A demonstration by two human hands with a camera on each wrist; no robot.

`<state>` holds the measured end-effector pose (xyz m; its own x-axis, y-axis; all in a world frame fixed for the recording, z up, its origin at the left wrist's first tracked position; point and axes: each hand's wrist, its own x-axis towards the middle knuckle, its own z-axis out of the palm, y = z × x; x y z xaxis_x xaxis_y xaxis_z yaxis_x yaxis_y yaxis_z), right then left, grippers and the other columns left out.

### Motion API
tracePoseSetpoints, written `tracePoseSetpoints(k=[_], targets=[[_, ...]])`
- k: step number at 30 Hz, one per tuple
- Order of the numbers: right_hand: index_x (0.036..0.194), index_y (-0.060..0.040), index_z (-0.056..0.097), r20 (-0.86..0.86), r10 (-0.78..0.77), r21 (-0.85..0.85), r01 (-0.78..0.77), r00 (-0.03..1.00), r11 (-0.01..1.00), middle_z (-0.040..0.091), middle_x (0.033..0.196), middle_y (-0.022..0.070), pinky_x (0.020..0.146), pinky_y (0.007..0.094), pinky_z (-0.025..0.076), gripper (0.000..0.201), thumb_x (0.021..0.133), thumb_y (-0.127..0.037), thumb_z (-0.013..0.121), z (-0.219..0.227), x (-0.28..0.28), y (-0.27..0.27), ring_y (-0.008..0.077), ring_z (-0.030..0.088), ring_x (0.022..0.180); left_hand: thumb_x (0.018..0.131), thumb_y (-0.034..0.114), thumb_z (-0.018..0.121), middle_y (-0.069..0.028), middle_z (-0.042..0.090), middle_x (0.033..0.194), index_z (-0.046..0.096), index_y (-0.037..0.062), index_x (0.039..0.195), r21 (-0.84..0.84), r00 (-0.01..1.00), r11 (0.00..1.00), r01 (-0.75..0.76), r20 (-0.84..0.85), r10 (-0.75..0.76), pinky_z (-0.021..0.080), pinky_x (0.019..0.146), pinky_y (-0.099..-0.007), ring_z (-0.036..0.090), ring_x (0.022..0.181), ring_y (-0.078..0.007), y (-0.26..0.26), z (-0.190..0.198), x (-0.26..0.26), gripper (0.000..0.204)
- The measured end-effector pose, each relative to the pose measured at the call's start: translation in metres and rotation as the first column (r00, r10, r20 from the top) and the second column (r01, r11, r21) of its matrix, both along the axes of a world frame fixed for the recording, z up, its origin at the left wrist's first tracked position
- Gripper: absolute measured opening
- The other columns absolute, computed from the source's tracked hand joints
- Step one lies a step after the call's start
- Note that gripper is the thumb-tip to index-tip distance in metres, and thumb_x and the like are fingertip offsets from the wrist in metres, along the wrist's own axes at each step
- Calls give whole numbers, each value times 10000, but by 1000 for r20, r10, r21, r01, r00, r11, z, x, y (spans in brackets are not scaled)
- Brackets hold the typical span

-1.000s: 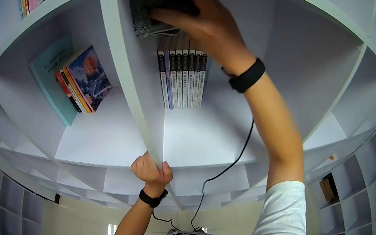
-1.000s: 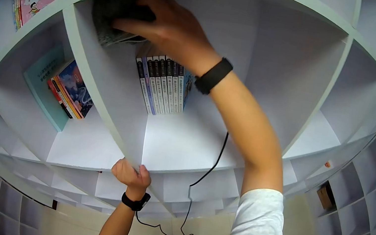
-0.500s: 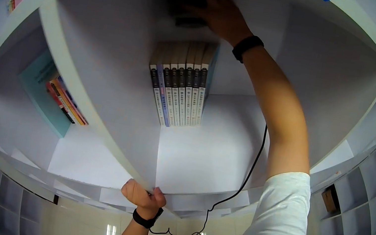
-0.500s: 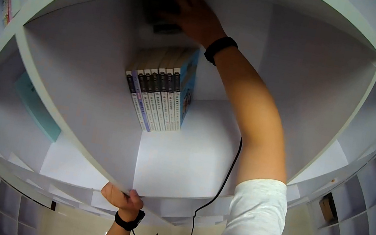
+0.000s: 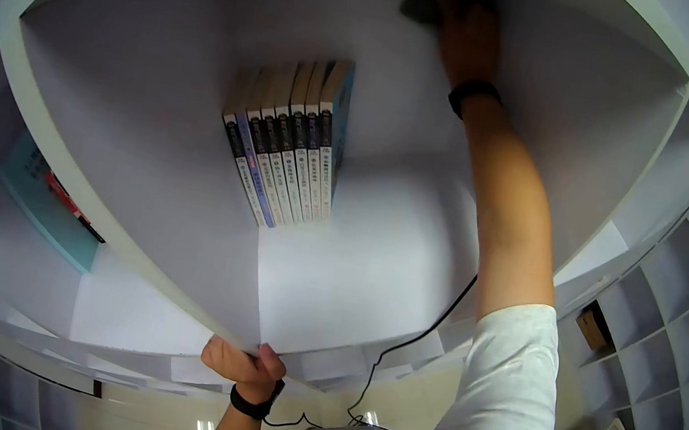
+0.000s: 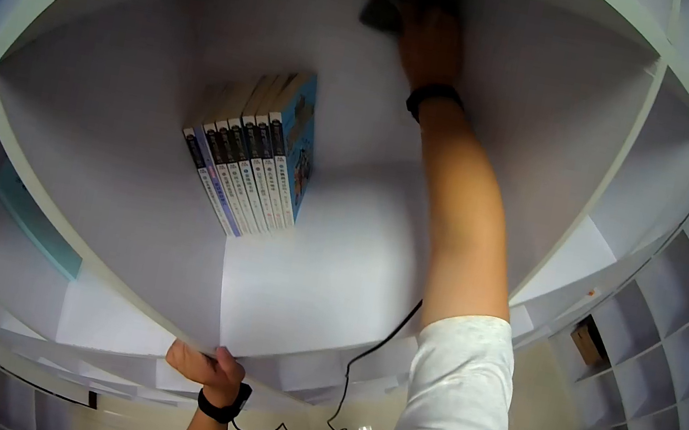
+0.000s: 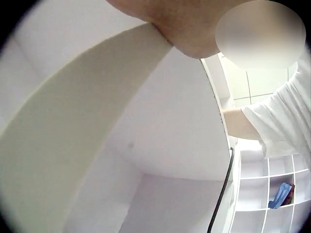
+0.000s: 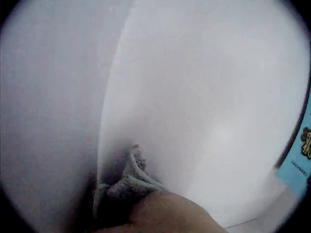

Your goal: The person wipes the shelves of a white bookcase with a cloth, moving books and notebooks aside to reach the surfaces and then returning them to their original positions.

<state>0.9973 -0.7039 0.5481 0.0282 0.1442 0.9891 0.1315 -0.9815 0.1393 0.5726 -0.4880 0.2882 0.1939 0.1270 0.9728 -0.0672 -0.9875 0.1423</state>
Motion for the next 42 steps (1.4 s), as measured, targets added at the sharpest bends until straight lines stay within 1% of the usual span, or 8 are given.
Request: tracePoseSetpoints(k=[11,19,23,25,31,35,38,42], targets=[[996,-108,724,-35,-439,-248,417,898,874,559,1114,77,897,385,414,211,850,-209,610,7,-91,-28,294,509,1086,916,317,496,-103,451,622,493,32,732,37,998,999,11,63,-13,283,517,-407,437,543,-310,4,-6,2,339],[949,-151,750,3,-401,-270,387,916,882,555,1084,38,863,355,381,205,774,-212,663,31,-229,-87,245,482,1069,893,292,490,-120,637,823,638,-29,965,40,1000,999,1,-6,0,386,622,-397,548,660,-312,8,-16,-1,361],[888,-131,710,246,-383,-347,450,891,823,527,1016,48,791,345,378,171,741,-183,643,25,-271,-120,236,475,971,899,303,495,-121,673,886,653,-39,1061,27,997,998,-56,56,55,407,683,-380,599,734,-307,5,-17,2,410],[868,-121,707,264,-404,-366,478,876,798,531,1036,51,792,330,379,148,753,-176,632,6,-271,-126,229,477,981,904,314,497,-120,659,842,656,-32,1080,9,997,999,-39,61,39,406,696,-381,608,749,-310,5,-17,2,420],[916,-132,733,-266,-543,-759,173,797,627,536,1074,24,827,326,384,182,887,-184,561,-109,-282,-116,211,478,1061,899,311,496,-120,683,884,662,-31,1101,27,995,998,-61,78,59,420,706,-363,611,735,-302,7,-15,1,430],[976,-157,733,-297,-591,-793,151,749,590,541,1092,19,849,333,382,197,917,-216,554,-119,-266,-95,214,479,1080,881,334,485,-113,693,912,664,-30,1106,6,999,999,-33,12,33,430,652,-366,599,684,-290,10,-17,2,464],[1054,-189,727,-399,-590,-663,224,702,715,545,1147,42,907,344,371,233,879,-284,607,-92,-232,-73,232,479,1121,882,347,483,-118,690,910,661,-39,1097,15,999,999,-50,-16,51,429,630,-375,589,667,-298,9,-16,-3,476],[1168,-163,663,-261,-412,-384,298,873,874,526,1185,102,918,402,448,311,860,-208,657,-41,-157,-55,289,508,1081,906,353,482,-126,671,878,658,-53,1064,10,998,999,-53,-32,53,407,671,-372,582,703,-304,11,-21,-2,470]])
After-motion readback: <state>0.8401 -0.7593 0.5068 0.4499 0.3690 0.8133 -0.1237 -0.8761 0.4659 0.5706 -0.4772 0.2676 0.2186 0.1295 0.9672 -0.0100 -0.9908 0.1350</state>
